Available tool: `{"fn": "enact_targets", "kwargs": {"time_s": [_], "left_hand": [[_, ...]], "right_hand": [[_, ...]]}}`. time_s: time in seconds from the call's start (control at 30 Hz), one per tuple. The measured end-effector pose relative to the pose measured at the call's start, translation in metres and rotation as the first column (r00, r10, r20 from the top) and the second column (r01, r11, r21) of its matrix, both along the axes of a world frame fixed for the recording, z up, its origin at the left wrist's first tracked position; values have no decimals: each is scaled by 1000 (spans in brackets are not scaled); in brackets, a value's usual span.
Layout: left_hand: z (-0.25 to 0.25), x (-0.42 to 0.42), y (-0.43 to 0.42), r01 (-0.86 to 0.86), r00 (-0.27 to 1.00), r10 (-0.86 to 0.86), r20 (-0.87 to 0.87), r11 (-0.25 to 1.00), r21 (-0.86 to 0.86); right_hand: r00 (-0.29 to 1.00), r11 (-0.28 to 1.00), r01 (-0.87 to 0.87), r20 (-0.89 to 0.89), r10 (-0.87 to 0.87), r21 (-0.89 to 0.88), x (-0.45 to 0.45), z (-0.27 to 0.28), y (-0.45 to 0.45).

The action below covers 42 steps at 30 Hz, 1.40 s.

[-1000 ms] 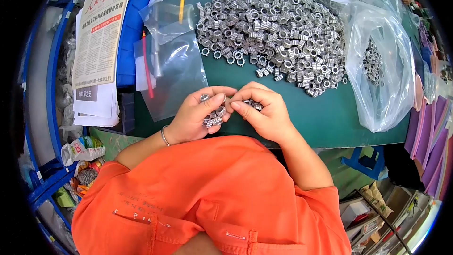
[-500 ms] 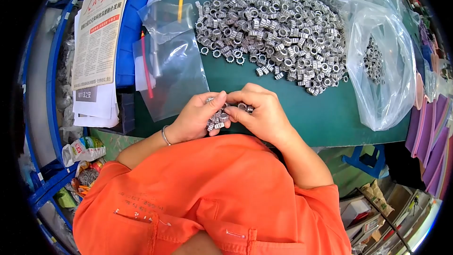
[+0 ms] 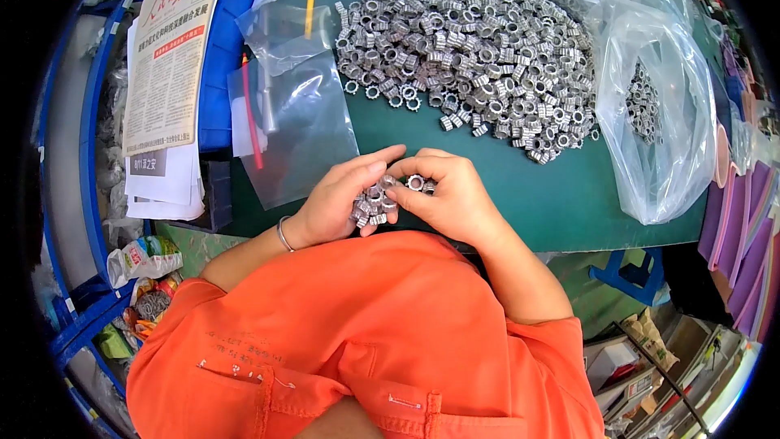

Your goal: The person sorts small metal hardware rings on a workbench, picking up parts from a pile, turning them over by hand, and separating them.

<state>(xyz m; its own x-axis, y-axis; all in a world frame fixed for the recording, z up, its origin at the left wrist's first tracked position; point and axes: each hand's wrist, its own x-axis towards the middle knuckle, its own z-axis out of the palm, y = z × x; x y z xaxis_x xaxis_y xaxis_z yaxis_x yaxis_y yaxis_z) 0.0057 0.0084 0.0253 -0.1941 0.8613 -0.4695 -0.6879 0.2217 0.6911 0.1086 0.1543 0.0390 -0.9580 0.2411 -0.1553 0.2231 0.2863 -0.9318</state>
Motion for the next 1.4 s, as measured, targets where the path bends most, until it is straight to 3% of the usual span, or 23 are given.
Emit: {"fn": "enact_targets", "kwargs": {"time_s": [0.03, 0.1, 0.17, 0.23, 0.33, 0.4, 0.57, 0.73, 0.8, 0.83, 0.9, 0.97, 1.13, 1.27, 1.4], "left_hand": [[2, 1, 1, -18, 999, 18, 39, 1000, 14], [3, 0, 2, -38, 997, 35, 75, 999, 30], [-3, -1, 2, -144, 965, 134, 226, 989, 26], [-3, -5, -1, -129, 955, 106, 276, 989, 68], [-4, -7, -4, -73, 983, 66, 172, 997, 38], [3, -5, -2, -96, 985, 90, 150, 995, 32], [5, 0, 1, -143, 978, 136, 157, 989, 29], [3, 1, 0, -147, 989, 146, 23, 987, 64], [2, 0, -1, -135, 991, 135, 5, 988, 74], [2, 0, -1, -121, 992, 122, -12, 989, 84], [2, 0, 0, -121, 992, 122, -24, 991, 58], [4, 0, 1, -118, 992, 119, -36, 992, 33], [4, -1, 0, -95, 987, 81, 141, 991, 97], [0, 0, 1, -95, 991, 88, 99, 993, 68], [-1, -3, 0, -79, 962, 47, 270, 991, 110]], "right_hand": [[1000, 1000, 0, -1, 0, 1, 1, -2, 0], [990, 919, 139, 28, -138, -370, 3, -5, -2], [989, 929, 139, 5, -146, -342, 5, -4, 2], [988, 938, 144, -14, -156, -315, 7, -3, 4], [985, 910, 151, -18, -171, -385, 8, 0, 5], [979, 803, 169, 3, -204, -571, 8, 3, 3], [967, 787, 177, -44, -251, -591, 9, -1, 0], [966, 780, 196, -19, -258, -594, 9, 0, -1], [963, 907, 224, -60, -261, -356, 9, -2, -3], [964, 907, 224, -59, -261, -357, 9, -2, -3], [940, 989, 148, -307, -149, -26, 6, -2, -4], [938, 984, 175, -298, -178, -37, 6, -1, -7], [924, 977, 212, -332, -192, 25, 6, -3, -7], [911, 975, 212, -374, -171, 71, 4, -4, -9], [902, 973, 227, -388, -191, 49, 3, -6, -8]]}}
